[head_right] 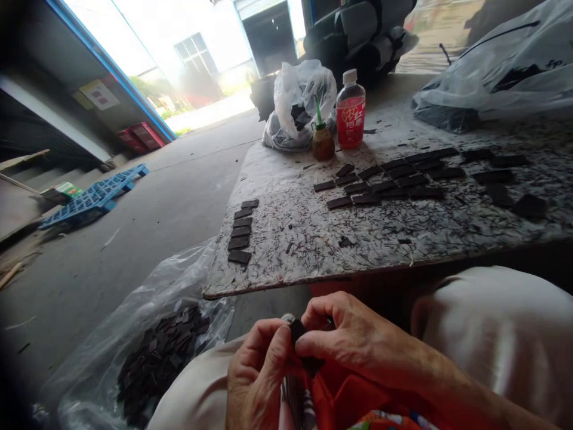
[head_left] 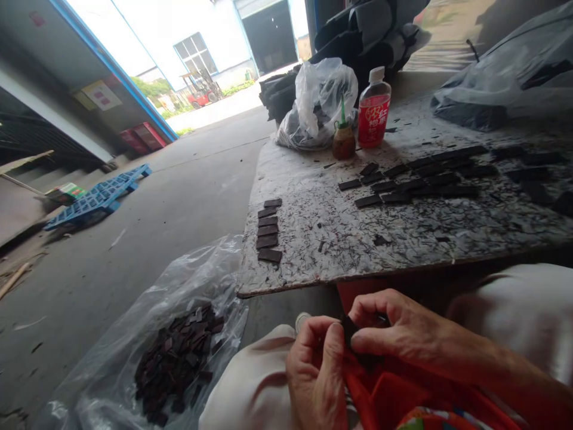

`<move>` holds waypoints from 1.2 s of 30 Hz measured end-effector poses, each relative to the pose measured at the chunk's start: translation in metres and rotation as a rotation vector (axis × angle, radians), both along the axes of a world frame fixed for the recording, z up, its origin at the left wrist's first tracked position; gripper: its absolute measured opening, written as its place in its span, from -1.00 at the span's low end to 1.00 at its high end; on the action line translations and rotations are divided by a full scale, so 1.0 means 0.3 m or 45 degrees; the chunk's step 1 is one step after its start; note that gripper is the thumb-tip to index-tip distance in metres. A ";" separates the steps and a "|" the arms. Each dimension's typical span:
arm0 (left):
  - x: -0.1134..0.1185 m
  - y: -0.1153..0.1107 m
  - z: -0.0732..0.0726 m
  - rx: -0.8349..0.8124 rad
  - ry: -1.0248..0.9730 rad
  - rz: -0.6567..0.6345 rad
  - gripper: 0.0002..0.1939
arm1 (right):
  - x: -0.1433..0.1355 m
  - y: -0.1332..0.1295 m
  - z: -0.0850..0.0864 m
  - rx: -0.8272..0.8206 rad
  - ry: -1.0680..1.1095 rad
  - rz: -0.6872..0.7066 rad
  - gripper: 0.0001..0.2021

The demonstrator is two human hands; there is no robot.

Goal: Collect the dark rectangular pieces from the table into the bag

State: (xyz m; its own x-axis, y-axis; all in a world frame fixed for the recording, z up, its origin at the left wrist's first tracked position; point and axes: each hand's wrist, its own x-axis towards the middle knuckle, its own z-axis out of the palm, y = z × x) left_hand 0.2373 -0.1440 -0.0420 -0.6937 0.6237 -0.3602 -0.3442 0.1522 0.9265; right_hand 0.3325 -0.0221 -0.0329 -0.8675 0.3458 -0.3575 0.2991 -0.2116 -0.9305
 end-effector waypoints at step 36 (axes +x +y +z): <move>0.056 -0.014 -0.095 -0.097 -0.365 -0.073 -0.50 | 0.039 0.000 -0.080 -0.379 -0.239 0.123 -0.84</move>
